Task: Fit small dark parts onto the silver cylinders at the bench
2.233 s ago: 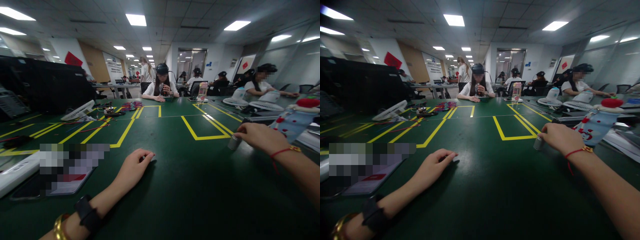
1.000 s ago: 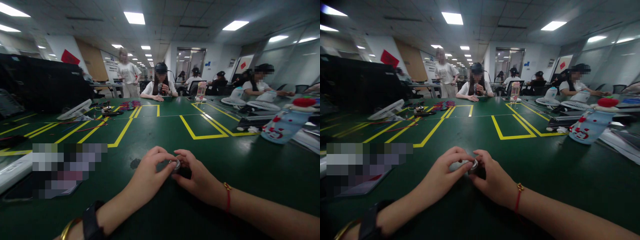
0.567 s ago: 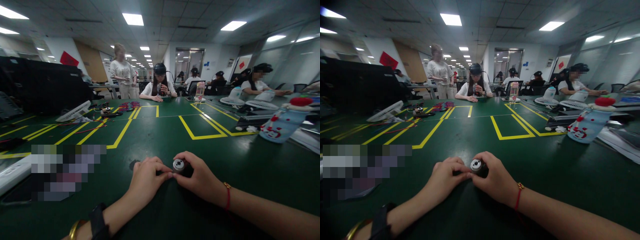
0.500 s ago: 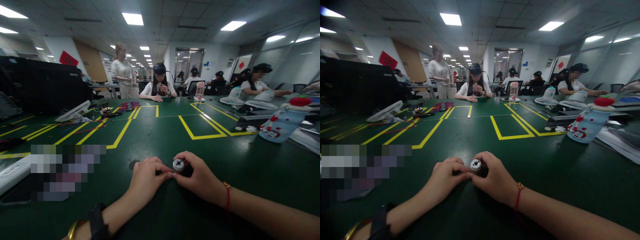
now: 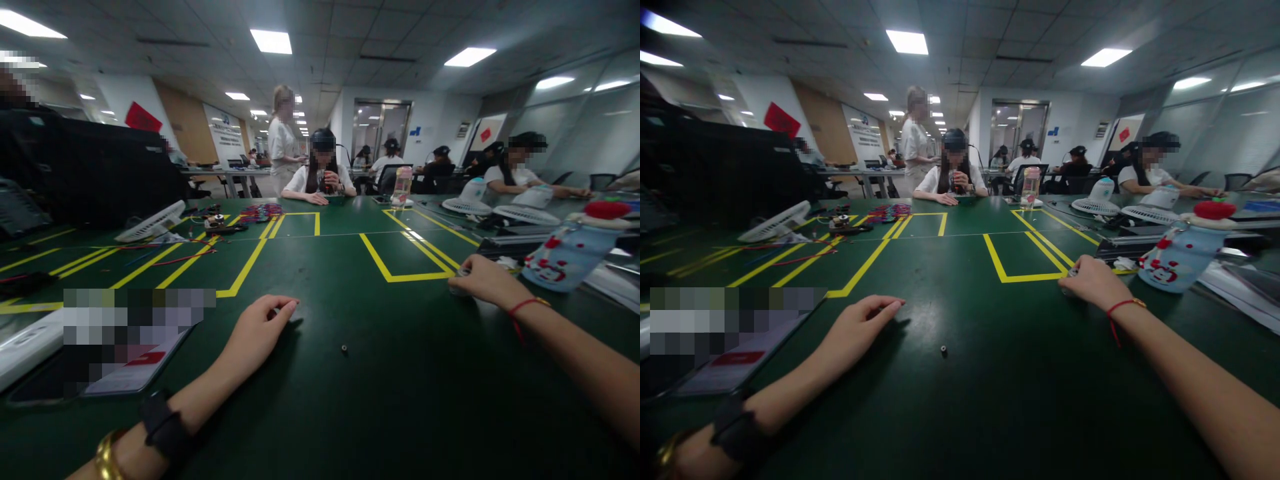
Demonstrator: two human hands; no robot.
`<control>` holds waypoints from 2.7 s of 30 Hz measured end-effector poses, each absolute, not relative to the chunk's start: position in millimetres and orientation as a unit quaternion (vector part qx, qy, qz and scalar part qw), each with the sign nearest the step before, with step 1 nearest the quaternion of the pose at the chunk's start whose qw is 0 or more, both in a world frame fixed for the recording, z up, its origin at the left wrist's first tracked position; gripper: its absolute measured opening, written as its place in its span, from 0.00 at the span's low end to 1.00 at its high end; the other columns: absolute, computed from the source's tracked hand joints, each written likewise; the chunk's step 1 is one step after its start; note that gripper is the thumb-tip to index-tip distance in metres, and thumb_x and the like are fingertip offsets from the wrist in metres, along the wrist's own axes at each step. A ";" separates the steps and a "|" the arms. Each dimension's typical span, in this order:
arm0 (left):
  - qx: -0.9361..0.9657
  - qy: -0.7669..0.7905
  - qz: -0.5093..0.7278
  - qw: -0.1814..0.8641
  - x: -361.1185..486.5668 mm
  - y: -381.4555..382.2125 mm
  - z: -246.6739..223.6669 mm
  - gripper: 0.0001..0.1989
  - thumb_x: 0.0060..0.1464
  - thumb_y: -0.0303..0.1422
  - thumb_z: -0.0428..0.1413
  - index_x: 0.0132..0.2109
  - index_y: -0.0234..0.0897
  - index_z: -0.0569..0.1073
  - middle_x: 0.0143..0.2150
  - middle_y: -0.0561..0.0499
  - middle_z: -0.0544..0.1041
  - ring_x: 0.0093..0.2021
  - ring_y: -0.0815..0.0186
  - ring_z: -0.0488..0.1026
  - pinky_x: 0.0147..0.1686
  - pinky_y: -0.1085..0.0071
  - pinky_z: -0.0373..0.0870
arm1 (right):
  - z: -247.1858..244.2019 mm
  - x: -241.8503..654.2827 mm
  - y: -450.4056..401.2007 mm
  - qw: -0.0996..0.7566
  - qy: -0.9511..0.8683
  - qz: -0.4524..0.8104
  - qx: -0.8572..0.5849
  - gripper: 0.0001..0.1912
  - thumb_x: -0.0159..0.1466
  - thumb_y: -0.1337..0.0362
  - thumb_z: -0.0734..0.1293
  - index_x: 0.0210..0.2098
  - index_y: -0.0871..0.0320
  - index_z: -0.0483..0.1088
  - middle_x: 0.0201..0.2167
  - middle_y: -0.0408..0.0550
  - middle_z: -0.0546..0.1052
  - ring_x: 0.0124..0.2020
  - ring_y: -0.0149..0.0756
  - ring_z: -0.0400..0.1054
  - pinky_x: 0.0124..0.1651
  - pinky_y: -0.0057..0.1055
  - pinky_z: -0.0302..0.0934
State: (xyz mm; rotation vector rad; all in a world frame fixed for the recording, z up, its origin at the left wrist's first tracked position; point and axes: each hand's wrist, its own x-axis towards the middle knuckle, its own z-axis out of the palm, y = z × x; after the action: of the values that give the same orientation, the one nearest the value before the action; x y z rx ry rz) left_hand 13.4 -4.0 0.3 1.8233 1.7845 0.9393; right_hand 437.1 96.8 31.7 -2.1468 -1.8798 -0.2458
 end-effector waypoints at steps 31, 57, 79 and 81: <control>0.684 0.623 0.318 0.208 18.3 -6.4 -4.7 0.18 0.56 0.45 0.47 0.40 0.41 0.76 0.40 0.49 0.76 0.39 0.60 0.70 0.39 0.66 0.64 | 63.2 428.5 80.1 0.036 -0.621 -0.095 -0.777 0.16 0.59 0.58 0.57 0.37 0.54 0.74 0.41 0.54 0.74 0.40 0.48 0.67 0.33 0.36 0.56; 0.683 0.625 0.311 0.215 19.4 -7.7 -2.6 0.18 0.56 0.46 0.47 0.40 0.41 0.76 0.40 0.49 0.76 0.39 0.60 0.70 0.38 0.65 0.64 | 57.6 438.6 87.7 0.039 -0.647 -0.063 -0.759 0.15 0.58 0.60 0.58 0.39 0.51 0.73 0.43 0.51 0.73 0.41 0.43 0.67 0.38 0.36 0.57; 0.687 0.622 0.309 0.213 21.0 -9.4 0.7 0.20 0.56 0.46 0.46 0.40 0.40 0.76 0.40 0.47 0.77 0.40 0.58 0.71 0.40 0.64 0.65 | 57.3 413.0 78.9 0.128 -0.706 -0.011 -0.696 0.20 0.55 0.57 0.64 0.42 0.65 0.70 0.41 0.56 0.74 0.41 0.41 0.68 0.44 0.35 0.60; 0.687 0.621 0.311 0.213 21.0 -9.4 0.7 0.19 0.56 0.46 0.46 0.40 0.39 0.76 0.40 0.47 0.77 0.40 0.58 0.71 0.40 0.64 0.65 | 53.3 386.4 65.1 0.187 -0.743 0.024 -0.642 0.20 0.59 0.56 0.61 0.46 0.60 0.69 0.43 0.52 0.74 0.41 0.37 0.68 0.44 0.34 0.61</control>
State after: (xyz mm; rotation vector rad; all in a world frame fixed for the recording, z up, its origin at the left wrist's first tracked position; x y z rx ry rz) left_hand 21.0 -9.4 0.7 1.9086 1.7240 0.8626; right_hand 386.4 65.1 53.3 -1.8074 -2.0925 0.0676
